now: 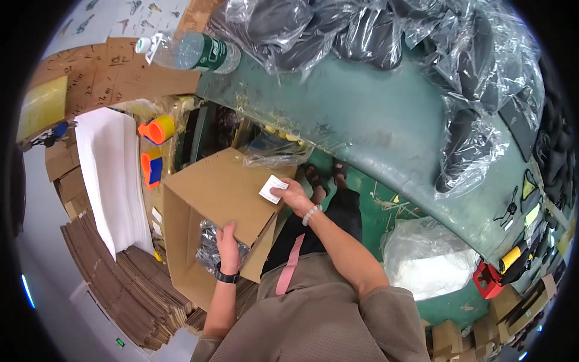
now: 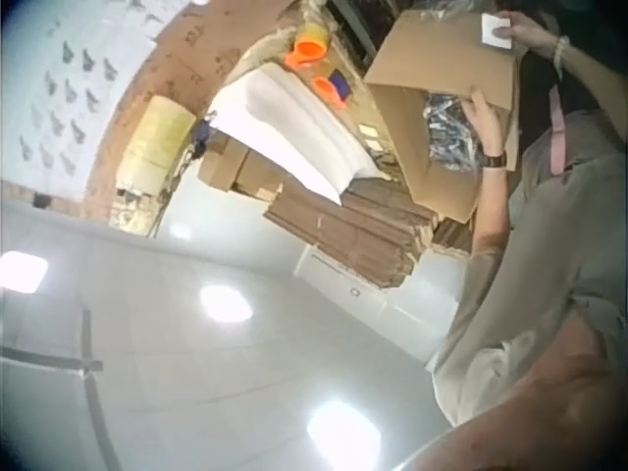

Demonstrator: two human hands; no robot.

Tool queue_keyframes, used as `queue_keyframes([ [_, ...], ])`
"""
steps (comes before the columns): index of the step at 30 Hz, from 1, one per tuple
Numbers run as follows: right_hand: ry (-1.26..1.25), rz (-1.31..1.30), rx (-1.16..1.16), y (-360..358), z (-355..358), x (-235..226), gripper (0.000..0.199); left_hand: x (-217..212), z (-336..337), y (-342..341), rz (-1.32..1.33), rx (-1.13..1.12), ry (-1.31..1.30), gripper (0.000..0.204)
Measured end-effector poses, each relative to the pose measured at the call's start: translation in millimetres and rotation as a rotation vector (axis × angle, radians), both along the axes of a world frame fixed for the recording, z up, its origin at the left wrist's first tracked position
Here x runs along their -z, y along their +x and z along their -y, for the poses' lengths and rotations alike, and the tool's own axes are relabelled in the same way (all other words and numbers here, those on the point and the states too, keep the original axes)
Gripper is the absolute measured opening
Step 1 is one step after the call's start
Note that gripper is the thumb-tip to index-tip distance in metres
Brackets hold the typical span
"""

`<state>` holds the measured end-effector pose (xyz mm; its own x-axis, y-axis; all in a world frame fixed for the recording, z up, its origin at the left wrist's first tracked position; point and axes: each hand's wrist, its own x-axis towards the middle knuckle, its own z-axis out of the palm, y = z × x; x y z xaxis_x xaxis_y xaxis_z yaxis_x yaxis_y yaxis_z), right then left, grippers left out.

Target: Packing bicycle seats into cardboard boxes, applying labels, and using a lighter to trim threads.

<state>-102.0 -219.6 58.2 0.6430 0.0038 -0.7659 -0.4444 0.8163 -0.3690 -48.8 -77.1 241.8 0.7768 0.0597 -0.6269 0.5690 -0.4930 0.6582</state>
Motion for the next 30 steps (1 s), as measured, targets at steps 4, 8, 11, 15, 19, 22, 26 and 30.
queue_keyframes([
  [4,0.011,-0.008,0.106,-12,-20,38,0.05,2,-9,-8,0.069,0.136,0.081,0.032],
  [8,-0.022,-0.018,0.082,-11,-31,42,0.049,12,-17,-11,0.158,0.287,0.215,0.03],
  [11,-0.092,-0.04,0.091,-11,-35,31,0.054,14,-16,-11,0.194,0.261,0.119,0.031],
  [15,-0.174,-0.032,0.132,-11,-42,22,0.068,10,-10,-10,0.096,0.149,0.124,0.024],
  [19,-0.45,-0.034,-0.028,-14,-44,37,0.077,8,-8,-11,0.105,0.106,0.129,0.032],
  [22,-0.723,-0.098,-0.11,2,-20,82,0.085,11,-12,-12,0.094,0.093,0.147,0.033],
  [26,-0.67,0.038,-0.692,54,-33,41,0.088,10,-8,-14,0.146,0.122,0.104,0.035],
  [30,-0.663,0.043,-0.663,65,-42,38,0.084,11,-15,-6,0.092,0.287,0.159,0.031],
])
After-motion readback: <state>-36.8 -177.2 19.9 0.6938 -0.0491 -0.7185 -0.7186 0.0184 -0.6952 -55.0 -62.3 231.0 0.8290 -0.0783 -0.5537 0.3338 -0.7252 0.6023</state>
